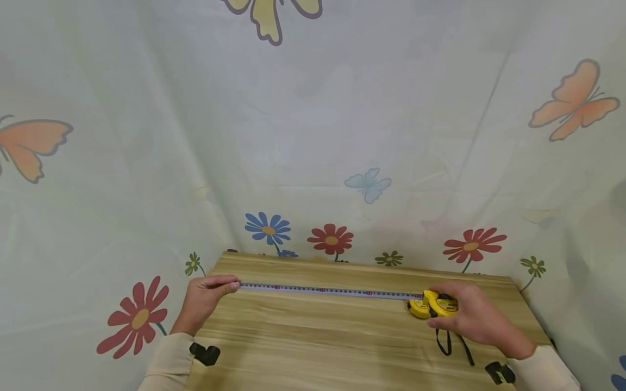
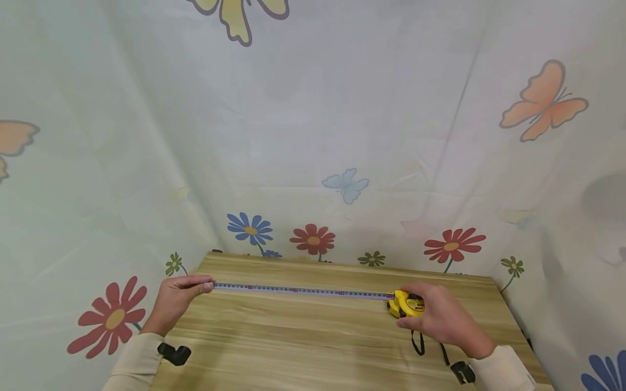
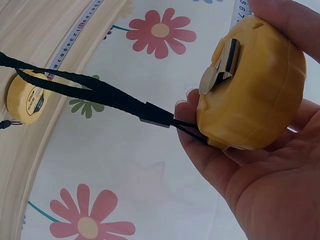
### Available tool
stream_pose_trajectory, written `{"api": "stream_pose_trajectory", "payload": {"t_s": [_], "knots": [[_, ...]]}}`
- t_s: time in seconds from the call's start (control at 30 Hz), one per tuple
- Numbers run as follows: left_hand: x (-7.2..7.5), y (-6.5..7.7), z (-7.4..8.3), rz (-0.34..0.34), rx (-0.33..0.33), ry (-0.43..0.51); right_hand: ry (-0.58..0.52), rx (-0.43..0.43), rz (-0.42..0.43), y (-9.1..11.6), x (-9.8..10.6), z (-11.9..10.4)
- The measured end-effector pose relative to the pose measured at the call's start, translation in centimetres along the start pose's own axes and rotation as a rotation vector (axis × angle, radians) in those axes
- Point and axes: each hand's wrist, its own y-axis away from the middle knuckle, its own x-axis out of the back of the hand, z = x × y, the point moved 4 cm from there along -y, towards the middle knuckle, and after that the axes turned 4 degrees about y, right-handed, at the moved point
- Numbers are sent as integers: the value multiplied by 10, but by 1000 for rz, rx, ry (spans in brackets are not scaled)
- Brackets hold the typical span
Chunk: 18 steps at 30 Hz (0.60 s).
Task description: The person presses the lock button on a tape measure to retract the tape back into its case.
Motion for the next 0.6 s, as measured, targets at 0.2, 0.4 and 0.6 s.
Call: {"api": "stream_pose_trajectory", "payload": {"t_s": [0.2, 0.4, 0.6], "knots": [[-1, 1, 0, 0, 30, 6, -4, 1, -8, 0, -2, 0], [-2, 1, 0, 7, 41, 3, -24, 3, -25, -1, -3, 1], [-3, 2, -1, 12, 48, 3, -33, -3, -35, -2, -4, 0]]}}
